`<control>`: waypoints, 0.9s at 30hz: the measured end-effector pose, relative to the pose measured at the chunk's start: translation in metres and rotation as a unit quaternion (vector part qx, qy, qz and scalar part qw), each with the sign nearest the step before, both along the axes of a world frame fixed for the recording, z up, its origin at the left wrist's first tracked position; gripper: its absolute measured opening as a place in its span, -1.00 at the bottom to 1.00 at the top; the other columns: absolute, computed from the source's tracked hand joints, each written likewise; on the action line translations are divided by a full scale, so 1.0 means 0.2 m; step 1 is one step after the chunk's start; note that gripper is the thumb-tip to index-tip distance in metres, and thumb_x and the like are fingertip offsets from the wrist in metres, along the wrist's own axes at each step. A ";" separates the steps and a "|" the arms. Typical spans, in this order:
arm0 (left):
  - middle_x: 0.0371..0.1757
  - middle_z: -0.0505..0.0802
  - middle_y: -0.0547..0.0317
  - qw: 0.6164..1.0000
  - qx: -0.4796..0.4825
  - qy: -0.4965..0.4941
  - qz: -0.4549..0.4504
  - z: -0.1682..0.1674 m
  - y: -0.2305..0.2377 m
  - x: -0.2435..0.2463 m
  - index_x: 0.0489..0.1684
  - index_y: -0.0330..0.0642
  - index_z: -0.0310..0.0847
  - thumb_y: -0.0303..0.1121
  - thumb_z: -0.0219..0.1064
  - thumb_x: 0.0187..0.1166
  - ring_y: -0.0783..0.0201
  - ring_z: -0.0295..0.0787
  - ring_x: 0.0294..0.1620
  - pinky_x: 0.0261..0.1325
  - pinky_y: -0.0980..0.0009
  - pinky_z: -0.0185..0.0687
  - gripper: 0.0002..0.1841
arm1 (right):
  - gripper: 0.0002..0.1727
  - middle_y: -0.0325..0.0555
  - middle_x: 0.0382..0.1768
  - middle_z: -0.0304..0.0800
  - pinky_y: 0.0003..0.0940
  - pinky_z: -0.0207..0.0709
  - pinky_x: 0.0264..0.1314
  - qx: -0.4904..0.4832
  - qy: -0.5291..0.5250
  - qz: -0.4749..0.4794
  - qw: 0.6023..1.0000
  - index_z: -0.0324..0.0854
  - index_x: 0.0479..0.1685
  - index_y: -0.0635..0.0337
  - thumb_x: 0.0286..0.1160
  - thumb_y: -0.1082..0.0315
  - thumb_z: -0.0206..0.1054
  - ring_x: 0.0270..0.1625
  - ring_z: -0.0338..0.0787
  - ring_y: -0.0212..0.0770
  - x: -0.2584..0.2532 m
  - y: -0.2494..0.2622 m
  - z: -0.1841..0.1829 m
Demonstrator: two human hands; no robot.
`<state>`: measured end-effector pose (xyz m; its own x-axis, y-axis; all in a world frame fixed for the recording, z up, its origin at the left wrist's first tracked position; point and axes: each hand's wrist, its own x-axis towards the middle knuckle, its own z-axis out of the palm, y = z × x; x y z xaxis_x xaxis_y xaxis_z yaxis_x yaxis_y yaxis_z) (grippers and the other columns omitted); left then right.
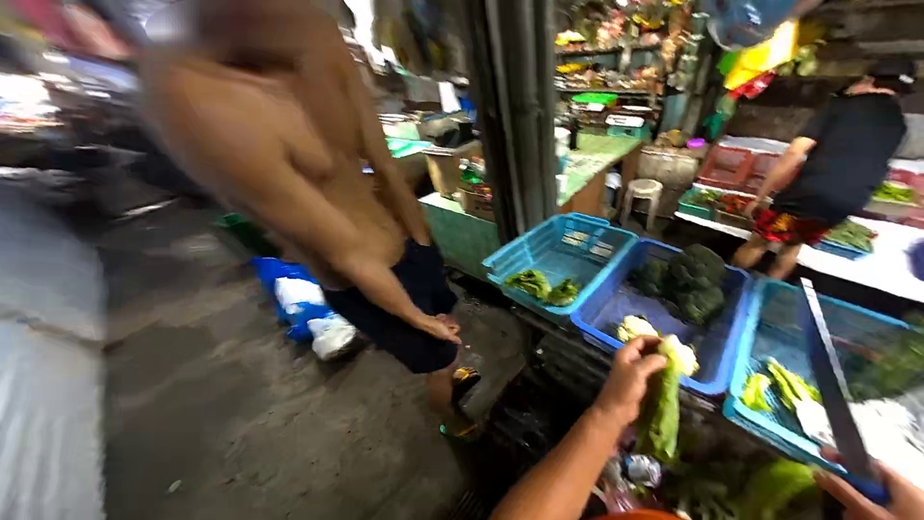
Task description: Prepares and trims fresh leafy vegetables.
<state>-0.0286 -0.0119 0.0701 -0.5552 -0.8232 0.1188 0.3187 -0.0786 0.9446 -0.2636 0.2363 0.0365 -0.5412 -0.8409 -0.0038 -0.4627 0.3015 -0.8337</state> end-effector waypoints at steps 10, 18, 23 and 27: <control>-0.12 0.86 -0.07 0.970 0.141 0.034 -0.194 -0.04 0.10 -0.10 0.19 -0.37 0.56 -0.50 0.04 0.58 0.08 0.89 -0.21 -0.14 0.11 0.89 -0.69 | -0.71 -0.22 -0.16 0.91 -0.45 0.65 -0.51 -0.103 -0.178 -0.013 0.979 0.72 0.04 0.17 0.40 0.27 0.46 -0.51 0.75 -0.37 0.24 -0.22 0.20; -0.07 0.83 0.07 0.975 -0.067 -0.151 -0.148 -0.06 0.08 -0.14 0.03 -0.36 0.67 -0.60 0.33 0.46 0.28 0.80 -0.02 0.14 0.29 0.74 -0.78 | -0.73 -0.18 -0.25 0.89 -0.49 0.60 -0.57 -0.118 -0.253 -0.062 0.958 0.65 0.14 0.24 0.54 0.34 0.38 -0.55 0.72 -0.37 0.21 -0.17 0.08; 0.06 0.83 -0.11 0.913 -0.329 -0.225 -0.086 0.09 0.00 -0.34 0.15 -0.36 0.67 -0.45 0.40 0.50 0.11 0.80 0.07 0.17 0.09 0.71 -0.70 | -0.76 -0.15 -0.32 0.89 -0.46 0.67 -0.54 -0.136 -0.249 -0.126 0.951 0.64 0.13 0.27 0.58 0.37 0.34 -0.58 0.73 -0.34 0.15 -0.06 0.04; 0.31 0.73 -0.20 0.872 -0.405 -0.264 -0.076 0.20 -0.13 -0.67 0.41 -0.27 0.63 -0.30 0.39 0.58 -0.05 0.68 0.34 0.42 0.00 0.58 -0.56 | -0.74 -0.15 -0.33 0.88 -0.47 0.66 -0.55 -0.144 -0.246 -0.152 0.946 0.66 0.16 0.24 0.57 0.38 0.35 -0.58 0.72 -0.33 0.13 -0.03 0.01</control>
